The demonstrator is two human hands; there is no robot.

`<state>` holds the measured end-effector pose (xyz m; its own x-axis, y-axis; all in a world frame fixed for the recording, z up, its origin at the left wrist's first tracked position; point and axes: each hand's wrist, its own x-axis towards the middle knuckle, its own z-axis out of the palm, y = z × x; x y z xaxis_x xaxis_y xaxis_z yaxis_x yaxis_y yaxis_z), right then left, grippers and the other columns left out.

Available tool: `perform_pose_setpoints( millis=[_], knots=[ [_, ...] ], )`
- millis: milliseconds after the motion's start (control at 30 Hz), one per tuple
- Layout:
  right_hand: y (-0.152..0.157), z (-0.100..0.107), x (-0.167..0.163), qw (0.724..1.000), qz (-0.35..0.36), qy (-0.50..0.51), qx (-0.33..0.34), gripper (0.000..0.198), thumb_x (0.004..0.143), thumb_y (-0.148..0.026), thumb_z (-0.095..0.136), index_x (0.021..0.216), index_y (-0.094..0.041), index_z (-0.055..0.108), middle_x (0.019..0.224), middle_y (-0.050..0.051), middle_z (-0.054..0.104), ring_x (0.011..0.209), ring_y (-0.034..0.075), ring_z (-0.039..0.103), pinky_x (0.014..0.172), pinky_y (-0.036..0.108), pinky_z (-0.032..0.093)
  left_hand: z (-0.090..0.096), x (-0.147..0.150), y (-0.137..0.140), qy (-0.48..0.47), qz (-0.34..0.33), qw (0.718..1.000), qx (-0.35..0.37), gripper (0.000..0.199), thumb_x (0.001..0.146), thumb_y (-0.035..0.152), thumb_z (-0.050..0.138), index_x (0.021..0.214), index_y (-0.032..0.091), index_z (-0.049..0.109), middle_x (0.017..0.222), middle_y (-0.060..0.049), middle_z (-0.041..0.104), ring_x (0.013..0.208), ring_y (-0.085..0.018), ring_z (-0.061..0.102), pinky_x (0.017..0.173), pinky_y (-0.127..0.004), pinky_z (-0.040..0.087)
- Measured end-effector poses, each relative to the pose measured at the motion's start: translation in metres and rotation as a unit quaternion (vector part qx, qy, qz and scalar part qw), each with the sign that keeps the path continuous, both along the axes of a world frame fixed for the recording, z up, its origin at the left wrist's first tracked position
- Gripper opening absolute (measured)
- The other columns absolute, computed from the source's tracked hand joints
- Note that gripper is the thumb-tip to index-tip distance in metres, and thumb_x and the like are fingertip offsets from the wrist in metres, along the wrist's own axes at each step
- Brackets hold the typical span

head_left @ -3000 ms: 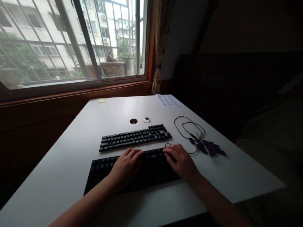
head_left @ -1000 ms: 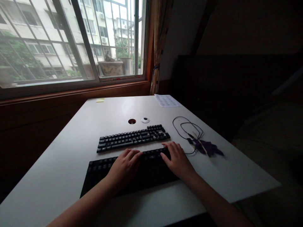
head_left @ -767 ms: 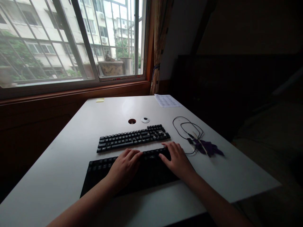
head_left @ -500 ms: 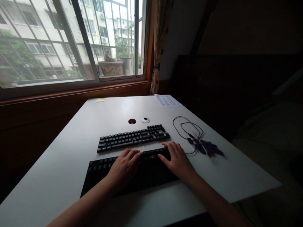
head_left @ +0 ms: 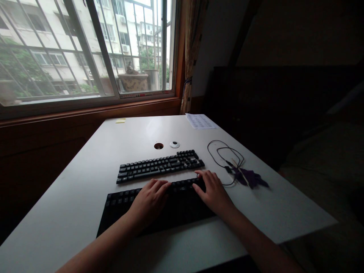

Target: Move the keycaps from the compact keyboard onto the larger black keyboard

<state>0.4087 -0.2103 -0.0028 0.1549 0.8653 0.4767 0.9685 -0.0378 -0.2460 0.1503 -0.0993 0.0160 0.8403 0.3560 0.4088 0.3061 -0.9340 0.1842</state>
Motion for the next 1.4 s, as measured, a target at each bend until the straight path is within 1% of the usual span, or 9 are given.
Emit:
perform_pose_setpoints(
  millis=[200, 367, 433, 533, 733, 900, 1067, 1167, 1400],
  knots=[
    [-0.001, 0.003, -0.002, 1.000, 0.006, 0.004, 0.004, 0.041, 0.093, -0.041, 0.060, 0.128, -0.022, 0.051, 0.120, 0.010, 0.062, 0.111, 0.030, 0.055, 0.099, 0.046, 0.045, 0.001, 0.001, 0.001, -0.002, 0.001, 1.000, -0.005, 0.036, 0.098, 0.015, 0.051, 0.133, 0.019, 0.052, 0.126, -0.008, 0.063, 0.109, -0.024, 0.058, 0.098, -0.043, 0.055],
    [-0.001, 0.004, -0.002, 1.000, 0.007, 0.008, 0.004, 0.033, 0.096, -0.032, 0.054, 0.128, -0.022, 0.050, 0.120, 0.010, 0.061, 0.111, 0.030, 0.054, 0.099, 0.048, 0.045, 0.002, 0.000, -0.001, 0.000, 0.001, 1.000, -0.006, 0.036, 0.097, 0.014, 0.053, 0.132, 0.019, 0.053, 0.126, -0.008, 0.063, 0.109, -0.024, 0.058, 0.097, -0.043, 0.055],
    [-0.001, 0.004, -0.002, 1.000, 0.007, 0.011, 0.004, 0.033, 0.097, -0.035, 0.054, 0.127, -0.023, 0.051, 0.120, 0.010, 0.061, 0.111, 0.030, 0.054, 0.099, 0.048, 0.045, 0.002, 0.000, -0.001, 0.000, 0.000, 1.000, -0.003, 0.036, 0.096, 0.013, 0.053, 0.132, 0.019, 0.053, 0.125, -0.008, 0.064, 0.109, -0.025, 0.058, 0.097, -0.044, 0.055],
    [0.000, 0.003, -0.002, 1.000, 0.009, 0.011, 0.005, 0.040, 0.093, -0.042, 0.060, 0.127, -0.023, 0.051, 0.120, 0.010, 0.061, 0.110, 0.031, 0.055, 0.098, 0.048, 0.046, 0.003, 0.001, -0.001, -0.003, 0.001, 1.000, 0.002, 0.035, 0.096, 0.013, 0.052, 0.131, 0.019, 0.053, 0.125, -0.008, 0.064, 0.108, -0.025, 0.059, 0.097, -0.044, 0.055],
    [0.000, 0.002, 0.000, 1.000, 0.015, 0.023, 0.012, 0.035, 0.095, -0.035, 0.056, 0.128, -0.025, 0.051, 0.119, 0.010, 0.062, 0.110, 0.030, 0.055, 0.098, 0.048, 0.046, 0.001, 0.000, -0.001, 0.003, 0.003, 1.000, -0.005, 0.035, 0.098, 0.014, 0.050, 0.133, 0.020, 0.052, 0.126, -0.008, 0.063, 0.109, -0.024, 0.059, 0.097, -0.043, 0.056],
    [-0.001, 0.002, 0.000, 1.000, 0.016, 0.025, 0.009, 0.040, 0.094, -0.042, 0.060, 0.128, -0.025, 0.051, 0.120, 0.010, 0.062, 0.110, 0.031, 0.055, 0.098, 0.049, 0.045, 0.001, 0.000, 0.000, 0.003, 0.004, 1.000, -0.009, 0.035, 0.098, 0.015, 0.051, 0.133, 0.020, 0.052, 0.127, -0.008, 0.063, 0.110, -0.024, 0.059, 0.099, -0.044, 0.055],
    [0.001, 0.000, 0.003, 0.999, 0.019, 0.026, 0.014, 0.033, 0.094, -0.033, 0.057, 0.126, -0.024, 0.053, 0.117, 0.010, 0.063, 0.107, 0.030, 0.056, 0.096, 0.047, 0.046, 0.001, -0.002, 0.002, 0.004, 0.008, 1.000, -0.021, 0.038, 0.097, 0.017, 0.057, 0.134, 0.020, 0.052, 0.127, -0.008, 0.064, 0.113, -0.024, 0.060, 0.101, -0.043, 0.055],
    [0.001, 0.001, 0.004, 0.998, 0.022, 0.051, 0.022, 0.029, 0.097, -0.031, 0.052, 0.124, -0.024, 0.054, 0.114, 0.009, 0.063, 0.107, 0.029, 0.057, 0.098, 0.047, 0.046, -0.001, -0.008, 0.006, 0.003, 0.015, 0.999, -0.030, 0.043, 0.095, 0.019, 0.061, 0.136, 0.020, 0.050, 0.127, -0.008, 0.064, 0.114, -0.024, 0.060, 0.100, -0.042, 0.055],
    [-0.002, 0.011, 0.008, 0.985, 0.024, 0.167, 0.047, 0.023, 0.099, -0.028, 0.045, 0.116, -0.026, 0.060, 0.108, 0.007, 0.064, 0.107, 0.026, 0.059, 0.098, 0.043, 0.048, 0.000, -0.021, 0.020, 0.000, 0.034, 0.998, -0.055, 0.054, 0.090, 0.025, 0.069, 0.140, 0.021, 0.047, 0.121, -0.009, 0.066, 0.111, -0.025, 0.061, 0.095, -0.044, 0.056]
  ],
)
